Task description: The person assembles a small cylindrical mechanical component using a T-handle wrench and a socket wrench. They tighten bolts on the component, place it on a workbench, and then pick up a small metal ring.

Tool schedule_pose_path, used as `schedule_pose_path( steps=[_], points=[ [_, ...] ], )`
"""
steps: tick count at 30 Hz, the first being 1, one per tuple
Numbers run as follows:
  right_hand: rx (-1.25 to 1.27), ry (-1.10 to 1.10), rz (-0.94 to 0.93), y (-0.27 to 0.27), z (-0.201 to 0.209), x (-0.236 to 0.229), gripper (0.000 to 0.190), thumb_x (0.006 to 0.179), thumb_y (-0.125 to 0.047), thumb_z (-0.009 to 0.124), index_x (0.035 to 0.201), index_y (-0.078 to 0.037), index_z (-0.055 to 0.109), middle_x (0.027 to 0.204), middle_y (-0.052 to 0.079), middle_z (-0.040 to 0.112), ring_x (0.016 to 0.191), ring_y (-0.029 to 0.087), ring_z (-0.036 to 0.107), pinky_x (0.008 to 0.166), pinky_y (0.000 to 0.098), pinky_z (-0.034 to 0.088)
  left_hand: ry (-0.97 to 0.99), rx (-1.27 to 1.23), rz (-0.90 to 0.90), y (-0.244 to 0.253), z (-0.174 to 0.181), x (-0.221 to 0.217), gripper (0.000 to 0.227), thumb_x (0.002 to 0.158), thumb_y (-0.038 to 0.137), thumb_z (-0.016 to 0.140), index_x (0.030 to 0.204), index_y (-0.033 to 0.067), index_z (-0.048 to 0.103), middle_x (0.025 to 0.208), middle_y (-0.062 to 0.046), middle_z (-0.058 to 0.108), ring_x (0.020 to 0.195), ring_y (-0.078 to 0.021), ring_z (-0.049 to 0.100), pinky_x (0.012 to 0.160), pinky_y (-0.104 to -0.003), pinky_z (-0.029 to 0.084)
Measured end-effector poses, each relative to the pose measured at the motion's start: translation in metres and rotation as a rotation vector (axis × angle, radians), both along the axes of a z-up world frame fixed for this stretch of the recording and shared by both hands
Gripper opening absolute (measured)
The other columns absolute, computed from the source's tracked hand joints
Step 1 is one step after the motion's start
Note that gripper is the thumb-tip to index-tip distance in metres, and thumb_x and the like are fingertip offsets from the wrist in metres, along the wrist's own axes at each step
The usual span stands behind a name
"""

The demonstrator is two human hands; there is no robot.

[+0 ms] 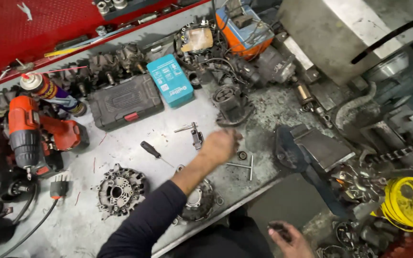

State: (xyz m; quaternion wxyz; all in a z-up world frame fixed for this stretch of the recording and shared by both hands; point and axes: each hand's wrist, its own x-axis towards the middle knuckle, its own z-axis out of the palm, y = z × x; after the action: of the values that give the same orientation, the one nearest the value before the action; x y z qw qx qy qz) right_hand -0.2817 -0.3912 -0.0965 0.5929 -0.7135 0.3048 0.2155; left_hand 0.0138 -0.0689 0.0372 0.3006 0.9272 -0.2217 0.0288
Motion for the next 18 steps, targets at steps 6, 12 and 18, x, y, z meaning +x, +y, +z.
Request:
schedule_pose_path(
  steps=[6, 12, 18],
  points=[
    [-0.16, 0.028, 0.328, 0.017, 0.061, -0.014, 0.046, 0.084, -0.03, 0.08, 0.126, -0.012, 0.073, 0.102, 0.012, 0.08, 0.095, 0.021, 0.074, 0.086, 0.0373, 0.061, 0.045, 0.296, -0.205, -0.06, -0.044, -0.036, 0.019, 0.088, 0.02, 0.061, 0.097, 0.0124, 0.076, 0.099, -0.014, 0.075, 0.093, -0.0346, 0.073, 0.078, -0.048, 0.059],
    [0.032, 0.043, 0.247, 0.016, 0.074, -0.02, 0.046, 0.087, -0.038, 0.073, 0.126, -0.013, 0.07, 0.112, 0.004, 0.076, 0.104, 0.016, 0.076, 0.091, 0.0367, 0.059, 0.215, 0.389, -0.074, -0.073, -0.098, -0.04, 0.021, 0.088, 0.014, 0.057, 0.092, 0.0072, 0.077, 0.1, -0.018, 0.076, 0.092, -0.0351, 0.075, 0.078, -0.047, 0.06],
    [-0.093, 0.021, 0.455, 0.014, 0.129, 0.006, 0.047, 0.089, -0.041, 0.072, 0.129, -0.017, 0.068, 0.107, 0.002, 0.079, 0.095, 0.017, 0.074, 0.086, 0.0339, 0.059, 0.206, 0.342, 0.035, -0.075, -0.091, -0.045, 0.023, 0.087, 0.024, 0.06, 0.093, 0.0077, 0.076, 0.1, -0.019, 0.075, 0.093, -0.0377, 0.072, 0.081, -0.049, 0.058]
  ],
)
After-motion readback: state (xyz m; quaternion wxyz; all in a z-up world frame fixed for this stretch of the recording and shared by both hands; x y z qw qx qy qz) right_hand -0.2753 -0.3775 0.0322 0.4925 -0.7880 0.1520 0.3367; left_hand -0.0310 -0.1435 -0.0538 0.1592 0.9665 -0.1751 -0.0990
